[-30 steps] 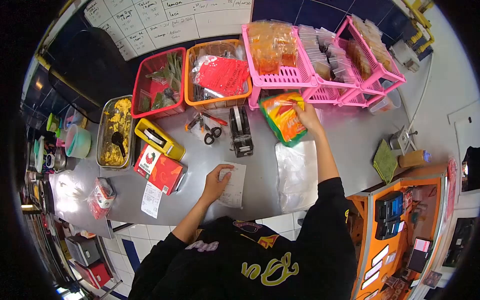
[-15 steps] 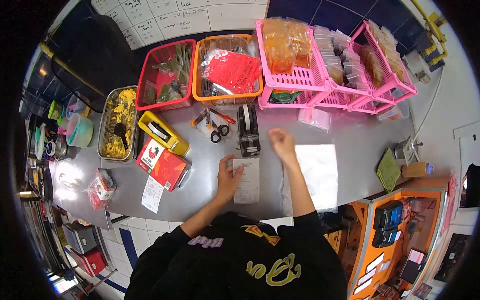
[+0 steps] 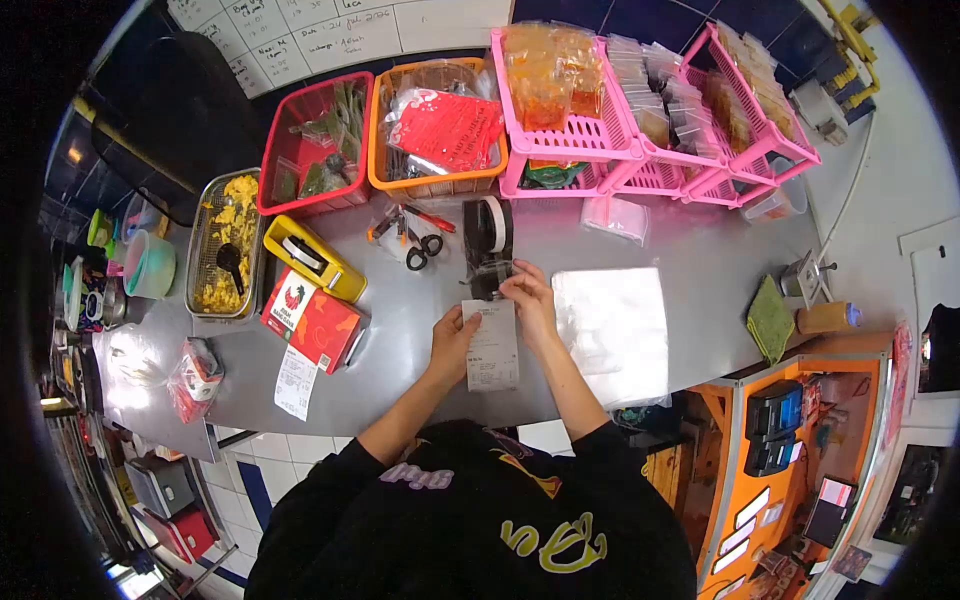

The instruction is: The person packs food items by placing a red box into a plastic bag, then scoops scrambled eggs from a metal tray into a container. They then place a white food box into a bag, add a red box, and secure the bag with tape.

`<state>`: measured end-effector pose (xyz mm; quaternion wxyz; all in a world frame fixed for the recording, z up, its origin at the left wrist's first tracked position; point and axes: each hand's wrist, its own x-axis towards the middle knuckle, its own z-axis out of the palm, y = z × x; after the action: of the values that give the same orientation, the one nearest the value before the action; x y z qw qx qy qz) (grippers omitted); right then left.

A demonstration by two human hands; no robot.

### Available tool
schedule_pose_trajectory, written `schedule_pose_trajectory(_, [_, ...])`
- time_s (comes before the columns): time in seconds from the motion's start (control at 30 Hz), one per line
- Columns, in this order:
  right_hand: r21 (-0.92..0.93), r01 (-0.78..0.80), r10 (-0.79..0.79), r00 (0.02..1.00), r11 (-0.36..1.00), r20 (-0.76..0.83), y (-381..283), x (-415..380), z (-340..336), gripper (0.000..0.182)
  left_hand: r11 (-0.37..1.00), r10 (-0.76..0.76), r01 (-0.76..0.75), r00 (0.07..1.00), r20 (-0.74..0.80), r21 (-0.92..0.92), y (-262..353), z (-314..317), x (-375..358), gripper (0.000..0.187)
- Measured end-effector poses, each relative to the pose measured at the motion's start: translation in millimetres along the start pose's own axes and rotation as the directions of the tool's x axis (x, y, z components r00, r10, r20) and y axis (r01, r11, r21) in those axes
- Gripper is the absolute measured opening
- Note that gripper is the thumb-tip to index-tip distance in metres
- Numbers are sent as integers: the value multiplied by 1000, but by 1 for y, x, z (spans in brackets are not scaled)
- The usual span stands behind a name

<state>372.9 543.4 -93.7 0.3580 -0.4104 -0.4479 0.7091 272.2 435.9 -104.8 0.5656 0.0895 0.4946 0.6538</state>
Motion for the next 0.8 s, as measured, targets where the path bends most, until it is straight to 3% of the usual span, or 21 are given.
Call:
schedule_pose_trajectory(0.13, [28, 138, -136, 990, 990, -43, 12, -1, 4, 2, 1000, 1, -1, 1000, 11, -17, -5, 0, -1, 20])
schedule_pose_trajectory(0.3, [-22, 10, -11, 999, 1000, -52, -11, 16, 20, 4, 999, 50, -51, 998, 24, 6, 5, 3, 9, 20])
schedule_pose_trajectory(0.37, [-208, 9, -17, 999, 978, -37, -7, 27, 19, 7, 990, 55, -73, 987, 148, 120, 10, 0, 20, 21])
schedule_pose_trajectory(0.4, [-210, 9, -17, 999, 978, -36, -8, 29, 20, 7, 990, 56, -74, 987, 148, 118, 11, 0, 23, 21])
schedule_pose_trajectory(0.5, [-191, 14, -26, 998, 981, -59, -12, 30, 23, 4, 991, 68, -88, 981, 180, 101, 17, 1, 30, 21])
schedule_pose_trajectory(0.57, [152, -29, 25, 999, 988, 25, -19, 27, 24, 3, 996, 68, -77, 983, 169, 51, 23, 3, 31, 19])
schedule_pose_trajectory(0.7, [197, 84, -107, 988, 977, 112, -20, 17, 19, 5, 995, 92, -99, 980, 178, 29, 25, 2, 36, 19])
schedule_pose_trajectory(0.8, [51, 171, -177, 975, 984, 135, -20, 8, 14, 5, 991, 104, -116, 979, 173, 62, 26, 3, 35, 22])
